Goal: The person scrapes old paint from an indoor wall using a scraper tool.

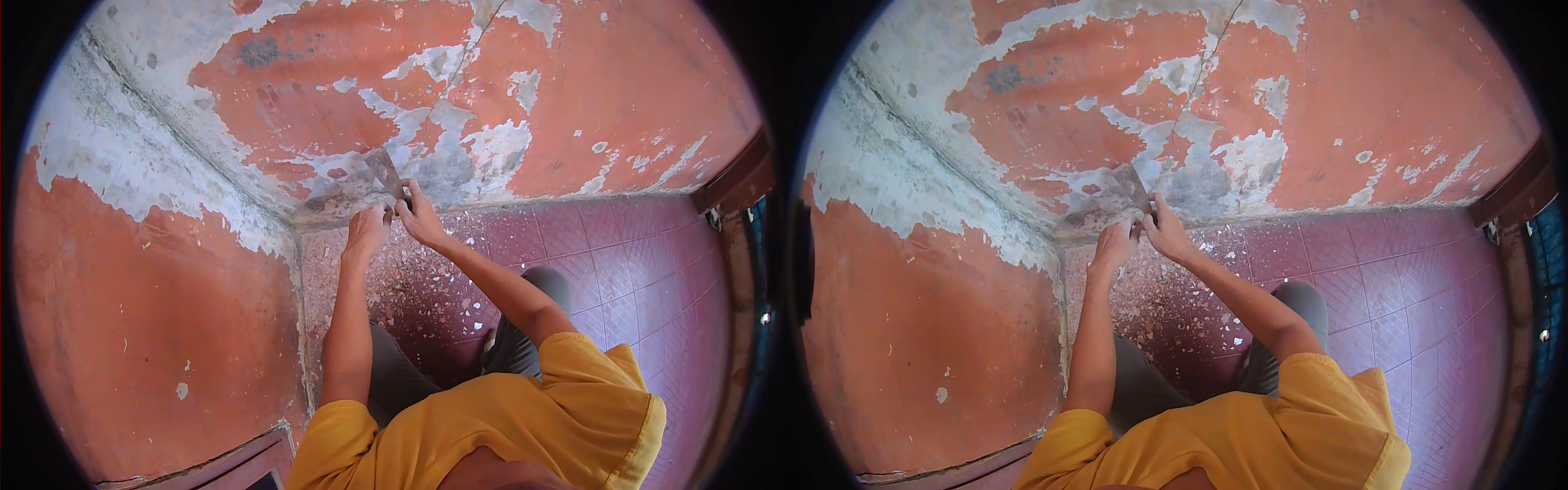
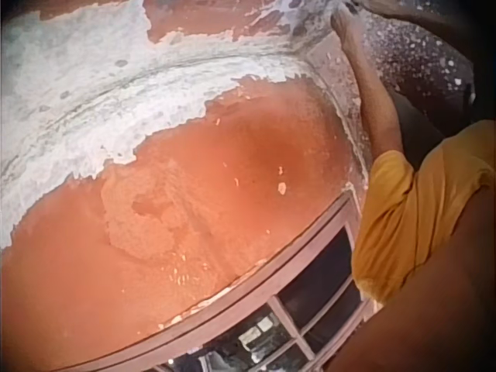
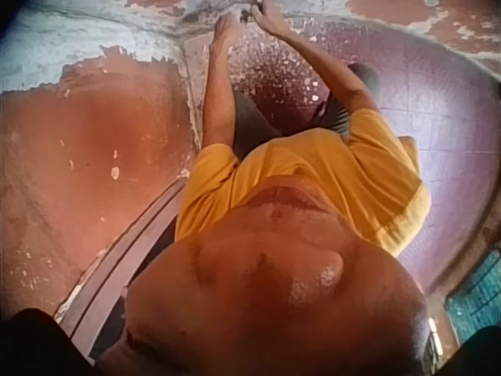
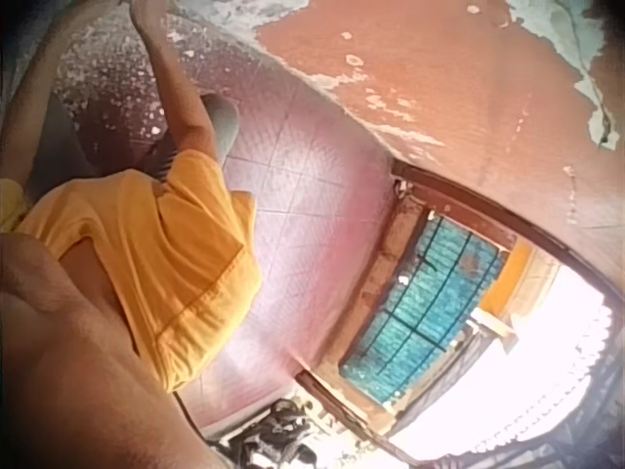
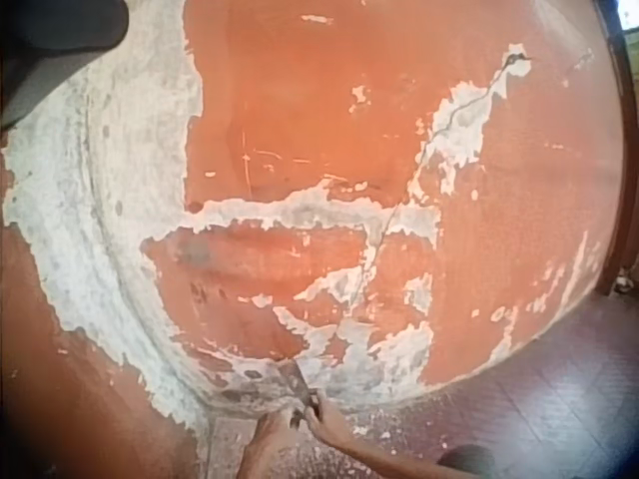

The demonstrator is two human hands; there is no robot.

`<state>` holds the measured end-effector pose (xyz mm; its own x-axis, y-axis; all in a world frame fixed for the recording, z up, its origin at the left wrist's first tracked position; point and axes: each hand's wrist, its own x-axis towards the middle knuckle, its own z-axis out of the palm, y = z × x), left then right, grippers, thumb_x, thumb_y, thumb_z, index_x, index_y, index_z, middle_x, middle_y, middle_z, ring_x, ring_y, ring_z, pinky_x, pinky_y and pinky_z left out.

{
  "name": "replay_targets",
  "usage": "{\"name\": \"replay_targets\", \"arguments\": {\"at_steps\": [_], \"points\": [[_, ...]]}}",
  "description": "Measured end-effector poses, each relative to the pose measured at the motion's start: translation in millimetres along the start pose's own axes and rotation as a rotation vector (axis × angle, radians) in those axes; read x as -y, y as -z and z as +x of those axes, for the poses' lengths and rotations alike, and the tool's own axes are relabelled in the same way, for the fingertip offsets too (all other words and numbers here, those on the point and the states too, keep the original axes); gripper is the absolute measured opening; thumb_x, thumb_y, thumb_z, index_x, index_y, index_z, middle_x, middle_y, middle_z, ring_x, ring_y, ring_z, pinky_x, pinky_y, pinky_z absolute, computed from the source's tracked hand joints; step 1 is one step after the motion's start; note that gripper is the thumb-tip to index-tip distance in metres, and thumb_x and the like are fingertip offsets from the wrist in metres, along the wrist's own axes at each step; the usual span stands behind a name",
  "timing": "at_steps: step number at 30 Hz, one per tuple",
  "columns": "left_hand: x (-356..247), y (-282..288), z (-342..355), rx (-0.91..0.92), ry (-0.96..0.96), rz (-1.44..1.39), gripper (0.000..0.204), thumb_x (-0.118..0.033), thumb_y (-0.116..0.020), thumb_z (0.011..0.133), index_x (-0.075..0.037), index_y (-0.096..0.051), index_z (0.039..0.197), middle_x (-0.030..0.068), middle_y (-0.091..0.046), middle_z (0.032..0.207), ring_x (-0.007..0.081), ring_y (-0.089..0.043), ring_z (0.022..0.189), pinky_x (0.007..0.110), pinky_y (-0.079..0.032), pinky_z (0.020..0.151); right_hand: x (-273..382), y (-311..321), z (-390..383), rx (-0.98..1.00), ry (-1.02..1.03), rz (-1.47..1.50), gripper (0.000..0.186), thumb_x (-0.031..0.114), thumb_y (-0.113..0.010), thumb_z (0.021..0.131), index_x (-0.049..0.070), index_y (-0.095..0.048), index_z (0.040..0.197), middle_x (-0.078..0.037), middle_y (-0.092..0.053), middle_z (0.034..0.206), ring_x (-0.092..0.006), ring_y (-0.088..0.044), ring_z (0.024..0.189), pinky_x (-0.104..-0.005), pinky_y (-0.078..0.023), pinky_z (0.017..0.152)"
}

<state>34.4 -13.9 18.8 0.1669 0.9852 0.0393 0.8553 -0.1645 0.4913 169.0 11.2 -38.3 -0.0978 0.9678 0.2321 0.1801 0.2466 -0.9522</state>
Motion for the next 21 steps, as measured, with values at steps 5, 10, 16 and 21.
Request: {"name": "replay_targets", "arguments": {"at_steps": [5, 10, 16, 21], "points": [[6, 1, 1, 0.050, 0.027, 0.084, 0.025, -0.023, -0.050, 0.088, -0.002, -0.063, 0.087, 0.0214, -0.064, 0.088, 0.0370, -0.061, 0.088, 0.045, -0.046, 0.078, -14, -17, -2, 0.111, 0.045, 0.196, 0.032, 0.008, -0.044, 0.087, 0.009, -0.040, 0.119, -0.016, -0.059, 0.072, -0.0252, -0.057, 0.064, -0.0375, -0.044, 0.061], [17, -3, -2, 0.057, 0.054, 0.130, 0.027, -0.024, -0.050, 0.086, -0.001, -0.063, 0.085, 0.0223, -0.064, 0.088, 0.0375, -0.061, 0.087, 0.045, -0.047, 0.078, -19, 6, 14, 0.034, 0.023, 0.014, 0.026, 0.008, -0.044, 0.092, 0.009, -0.043, 0.118, -0.007, -0.058, 0.070, -0.0156, -0.055, 0.063, -0.0314, -0.044, 0.058], [21, -4, -7, 0.168, 0.110, 0.097, 0.032, -0.025, -0.043, 0.087, -0.001, -0.063, 0.088, 0.0247, -0.062, 0.095, 0.0398, -0.059, 0.094, 0.047, -0.045, 0.082, -1, 13, 14, 0.145, -0.069, 0.108, 0.024, 0.010, -0.043, 0.095, 0.007, -0.044, 0.118, -0.005, -0.058, 0.071, -0.0127, -0.056, 0.061, -0.0271, -0.045, 0.056], [-3, -11, 5, 0.137, 0.144, 0.060, 0.038, -0.031, -0.044, 0.089, 0.001, -0.063, 0.097, 0.0238, -0.064, 0.097, 0.0379, -0.061, 0.094, 0.045, -0.046, 0.084, -68, 6, 14, 0.146, -0.151, 0.255, 0.023, 0.011, -0.044, 0.095, 0.009, -0.045, 0.119, -0.005, -0.058, 0.079, -0.0128, -0.057, 0.070, -0.0267, -0.046, 0.062]]}}
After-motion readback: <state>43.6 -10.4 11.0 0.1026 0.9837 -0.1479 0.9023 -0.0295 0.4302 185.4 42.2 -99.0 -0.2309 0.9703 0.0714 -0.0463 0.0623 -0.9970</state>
